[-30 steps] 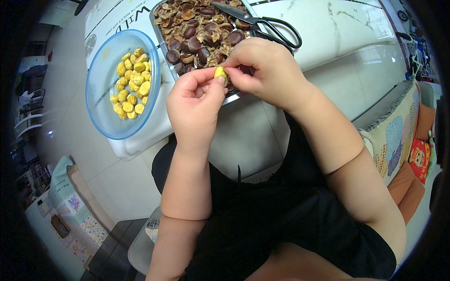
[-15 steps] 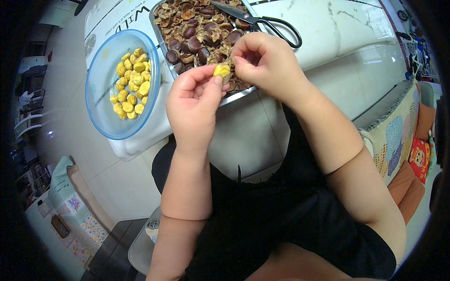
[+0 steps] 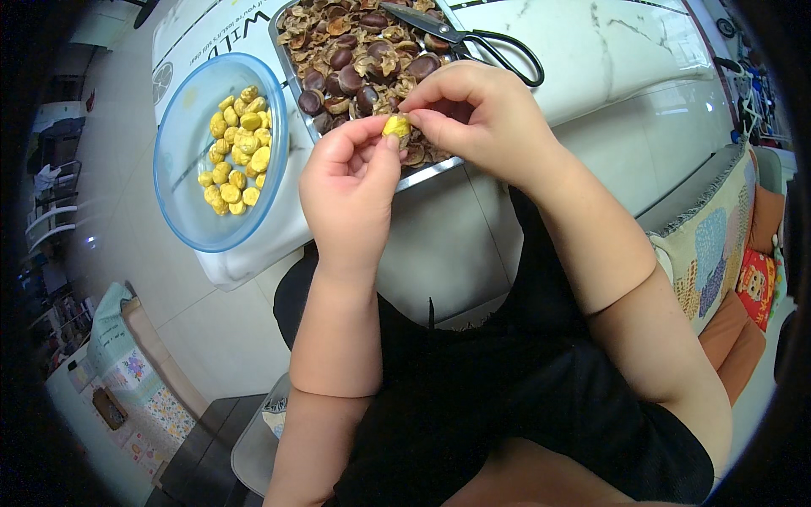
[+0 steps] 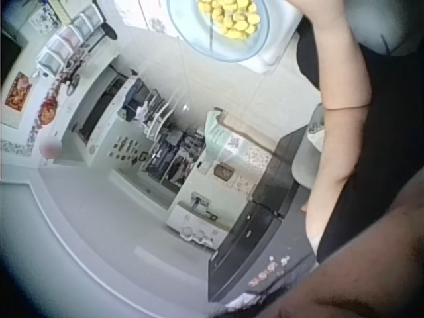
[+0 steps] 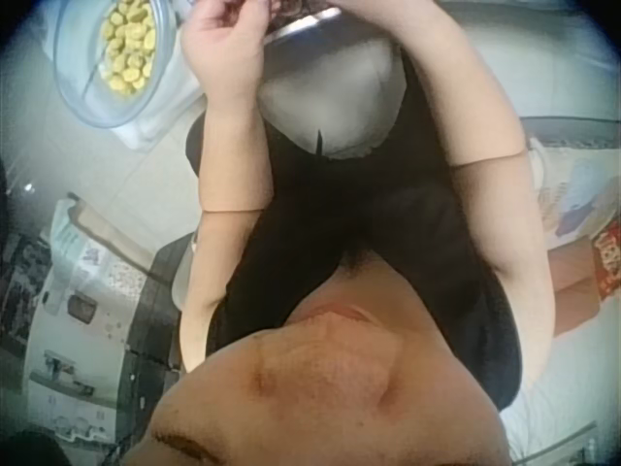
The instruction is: The person sits on the floor and peels cooked chestnuts one by one, removing the outer shell and inner skin. They place the peeled nuts into a blue bowl and discard the shells into a metal tray.
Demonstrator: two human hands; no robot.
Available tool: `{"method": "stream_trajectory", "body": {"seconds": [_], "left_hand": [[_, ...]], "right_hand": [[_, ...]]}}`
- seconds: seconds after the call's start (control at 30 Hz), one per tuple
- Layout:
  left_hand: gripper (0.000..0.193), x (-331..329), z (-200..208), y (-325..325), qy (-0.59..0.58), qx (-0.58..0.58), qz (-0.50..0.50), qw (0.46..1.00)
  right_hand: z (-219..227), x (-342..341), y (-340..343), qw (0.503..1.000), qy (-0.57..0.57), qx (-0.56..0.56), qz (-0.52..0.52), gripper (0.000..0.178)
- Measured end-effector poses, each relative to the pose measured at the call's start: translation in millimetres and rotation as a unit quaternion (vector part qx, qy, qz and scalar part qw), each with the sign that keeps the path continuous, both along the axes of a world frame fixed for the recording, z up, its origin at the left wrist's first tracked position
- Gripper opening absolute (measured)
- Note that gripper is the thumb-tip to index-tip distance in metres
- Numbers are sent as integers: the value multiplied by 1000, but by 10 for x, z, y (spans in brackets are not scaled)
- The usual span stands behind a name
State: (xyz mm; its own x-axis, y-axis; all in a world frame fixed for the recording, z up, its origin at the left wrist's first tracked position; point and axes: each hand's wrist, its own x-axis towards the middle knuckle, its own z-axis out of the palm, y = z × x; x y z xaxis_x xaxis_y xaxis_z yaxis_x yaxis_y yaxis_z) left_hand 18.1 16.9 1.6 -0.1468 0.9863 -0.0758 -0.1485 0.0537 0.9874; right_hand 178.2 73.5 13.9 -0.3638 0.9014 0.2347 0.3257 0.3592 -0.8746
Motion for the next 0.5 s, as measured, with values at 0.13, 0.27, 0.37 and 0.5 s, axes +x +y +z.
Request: {"method": "stream_trajectory", "body": {"seconds": [0.13,0.27,0.37,0.5], "left_hand": [[14,27,-54,-1,68,34,19,997],[13,22,-58,-8,130,58,22,990],[14,35,-34,-15,171,80,21,982],[15,29,-44,-9,185,95,10,978]], "right_hand": [[-32,4,8,996,-36,79,7,10],[-24,-20,2,993,-49,104,1,10],[-25,-19,1,993,-54,101,-3,10],[-30,-12,10,995,-43,89,-7,9]]}}
